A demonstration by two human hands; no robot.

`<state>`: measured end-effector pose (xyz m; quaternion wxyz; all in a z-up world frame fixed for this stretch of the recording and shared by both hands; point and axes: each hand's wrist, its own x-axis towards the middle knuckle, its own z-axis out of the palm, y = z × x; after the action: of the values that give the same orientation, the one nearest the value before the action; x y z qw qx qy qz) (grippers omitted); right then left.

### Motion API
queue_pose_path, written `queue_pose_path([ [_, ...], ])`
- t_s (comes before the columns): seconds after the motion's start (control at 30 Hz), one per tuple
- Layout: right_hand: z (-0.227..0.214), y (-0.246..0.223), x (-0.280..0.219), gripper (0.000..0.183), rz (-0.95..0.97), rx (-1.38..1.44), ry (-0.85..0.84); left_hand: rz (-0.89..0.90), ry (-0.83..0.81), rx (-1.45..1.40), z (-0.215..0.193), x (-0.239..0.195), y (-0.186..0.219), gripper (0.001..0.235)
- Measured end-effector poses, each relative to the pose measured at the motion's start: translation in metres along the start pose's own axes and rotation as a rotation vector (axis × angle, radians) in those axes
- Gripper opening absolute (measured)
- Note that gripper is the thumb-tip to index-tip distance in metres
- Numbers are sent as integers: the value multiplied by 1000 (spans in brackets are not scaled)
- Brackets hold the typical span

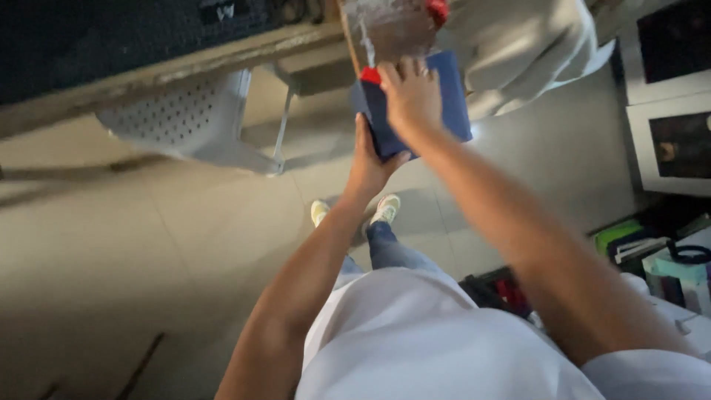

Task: Applying glue to a white box and wrapping it with a blue sheet using a roller and squeegee.

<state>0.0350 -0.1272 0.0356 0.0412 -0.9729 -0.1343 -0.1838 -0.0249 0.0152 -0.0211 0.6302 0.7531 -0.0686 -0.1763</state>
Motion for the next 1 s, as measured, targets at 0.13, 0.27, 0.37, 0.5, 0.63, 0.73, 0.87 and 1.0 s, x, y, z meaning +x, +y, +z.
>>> queue_pose_path([
  [0.13, -30, -27, -35, 35, 232, 78, -49, -61, -7, -38, -11, 5, 13, 118],
  [0.27, -29, 47, -45, 58, 577, -61, -10, -166, -34, 9, -17, -7, 22, 89],
  [0.37, 12, 22, -40, 60, 634, -24, 4, -38, 38, 66, -1, 6, -27, 91],
  [0.5, 12, -33, -43, 54, 368, -157, 48, -64, -5, -44, -16, 6, -35, 82],
  [0.63, 9, 31, -47, 52, 524, -220, 27, -49, -31, -44, -24, 11, -39, 74],
  [0.73, 12, -26, -57, 53, 637, -105, -19, -129, -57, -150, -28, 14, -51, 71],
  [0.87, 0, -69, -95, 48, 680, 105, -199, -265, 55, -470, -21, 16, -58, 50],
  [1.0, 12, 14, -115, 52, 937, -172, -96, -276, 39, -433, -25, 15, -36, 53],
])
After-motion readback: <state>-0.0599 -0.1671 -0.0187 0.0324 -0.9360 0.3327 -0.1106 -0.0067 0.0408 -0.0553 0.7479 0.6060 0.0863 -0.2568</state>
